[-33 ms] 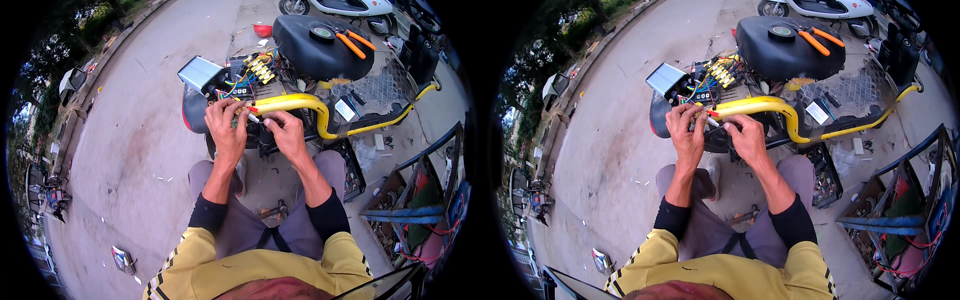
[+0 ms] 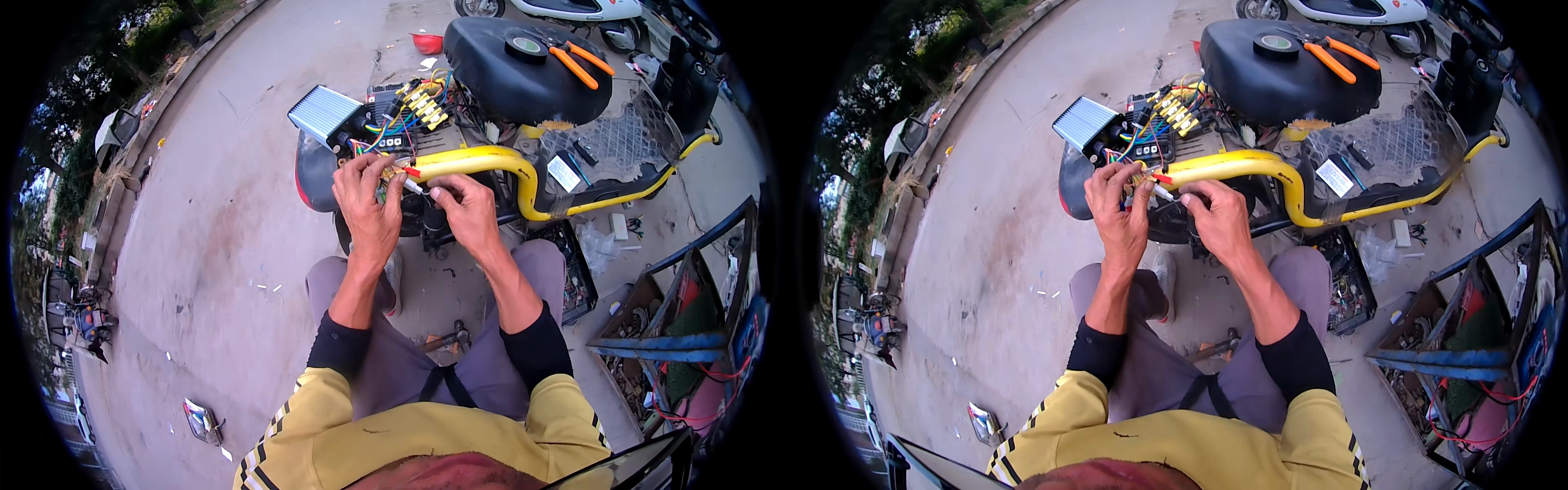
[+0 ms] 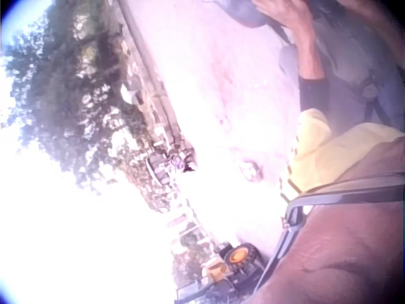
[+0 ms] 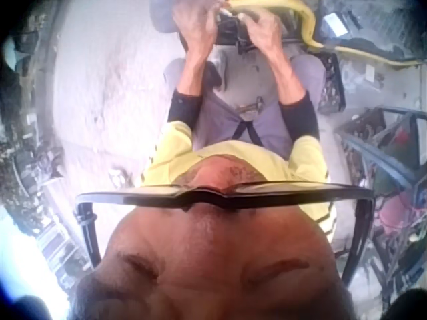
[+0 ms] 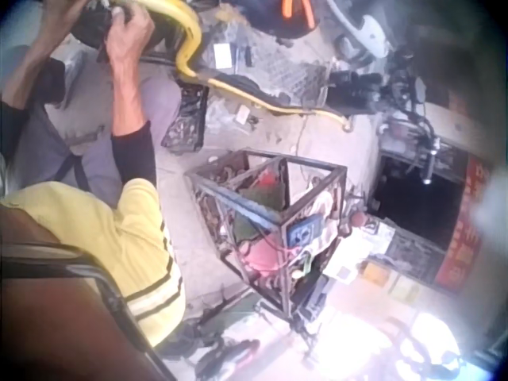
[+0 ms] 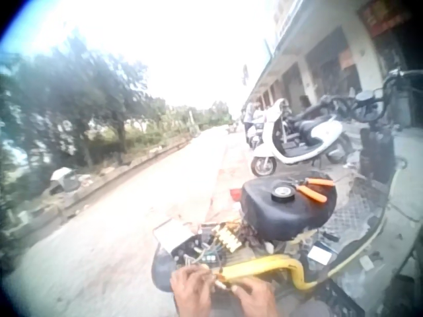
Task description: The person repairs wiring on a yellow scooter by stripping wire ends, connecting them to a white connector, and testing the connection with a multimeter. The person uses pliers and a multimeter to complete the task.
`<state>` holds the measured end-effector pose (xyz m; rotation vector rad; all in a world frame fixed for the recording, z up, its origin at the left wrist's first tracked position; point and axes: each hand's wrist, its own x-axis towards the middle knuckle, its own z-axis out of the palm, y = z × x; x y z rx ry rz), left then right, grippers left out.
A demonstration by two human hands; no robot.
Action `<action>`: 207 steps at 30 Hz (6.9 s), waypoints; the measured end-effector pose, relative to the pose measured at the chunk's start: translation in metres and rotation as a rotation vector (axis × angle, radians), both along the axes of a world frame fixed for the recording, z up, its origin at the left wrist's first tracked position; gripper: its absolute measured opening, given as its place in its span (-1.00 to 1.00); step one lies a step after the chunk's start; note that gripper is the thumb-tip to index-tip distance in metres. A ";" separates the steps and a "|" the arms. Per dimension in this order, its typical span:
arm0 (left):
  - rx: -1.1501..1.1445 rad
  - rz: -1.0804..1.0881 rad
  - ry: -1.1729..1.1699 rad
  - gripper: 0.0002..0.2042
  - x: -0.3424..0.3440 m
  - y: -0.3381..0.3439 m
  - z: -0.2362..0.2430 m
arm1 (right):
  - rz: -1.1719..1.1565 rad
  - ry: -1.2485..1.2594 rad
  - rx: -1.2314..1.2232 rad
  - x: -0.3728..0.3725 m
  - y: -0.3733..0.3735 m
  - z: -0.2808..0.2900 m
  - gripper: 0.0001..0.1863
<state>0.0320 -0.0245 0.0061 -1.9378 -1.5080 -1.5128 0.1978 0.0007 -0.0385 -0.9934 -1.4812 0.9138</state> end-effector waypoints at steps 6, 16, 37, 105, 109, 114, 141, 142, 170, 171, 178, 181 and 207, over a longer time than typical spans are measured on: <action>0.049 -0.129 -0.005 -0.70 -0.007 -0.021 -0.014 | -0.008 -0.076 0.029 0.004 -0.003 0.004 -0.87; -0.136 -0.271 -0.026 -0.78 0.002 -0.024 -0.023 | 0.055 -0.207 0.302 0.002 -0.013 0.015 -0.91; -0.533 -0.577 -1.039 -0.89 -0.009 -0.029 -0.038 | 0.327 0.269 -0.481 -0.003 -0.005 -0.001 -0.74; -0.299 -0.884 0.063 -0.74 0.111 -0.079 -0.053 | -0.088 0.084 -0.059 0.145 -0.287 0.058 -0.58; -0.285 -0.873 0.084 -0.79 0.112 -0.077 -0.057 | -0.278 0.046 0.049 0.176 -0.322 0.081 -0.73; -0.250 -0.848 0.064 -0.80 0.125 -0.071 -0.056 | 0.082 0.309 0.173 0.202 -0.387 0.136 -0.83; -0.299 -0.554 -0.028 -0.82 0.089 -0.043 -0.072 | 1.312 -0.054 0.432 0.195 -0.347 0.232 -0.70; -0.286 -0.538 -0.036 -0.82 0.082 -0.042 -0.071 | 1.337 -0.020 0.441 0.201 -0.334 0.226 -0.70; -0.434 -0.536 0.033 -0.80 0.037 -0.054 -0.063 | -0.653 -0.395 -0.910 0.269 0.036 -0.362 -0.60; -0.445 -0.539 0.038 -0.81 0.038 -0.054 -0.062 | -0.693 -0.084 -0.945 0.272 0.030 -0.355 -0.63; -0.383 -0.639 0.013 -0.82 0.050 -0.053 -0.066 | -0.748 0.766 -0.676 0.301 -0.055 -0.279 -0.65; -0.417 -0.651 -0.007 -0.82 0.060 -0.055 -0.065 | -0.717 0.867 -0.533 0.303 -0.087 -0.232 -0.58; -0.616 -0.739 -0.773 -0.77 0.051 -0.148 -0.052 | 0.267 0.980 -0.548 0.139 -0.245 0.016 -0.53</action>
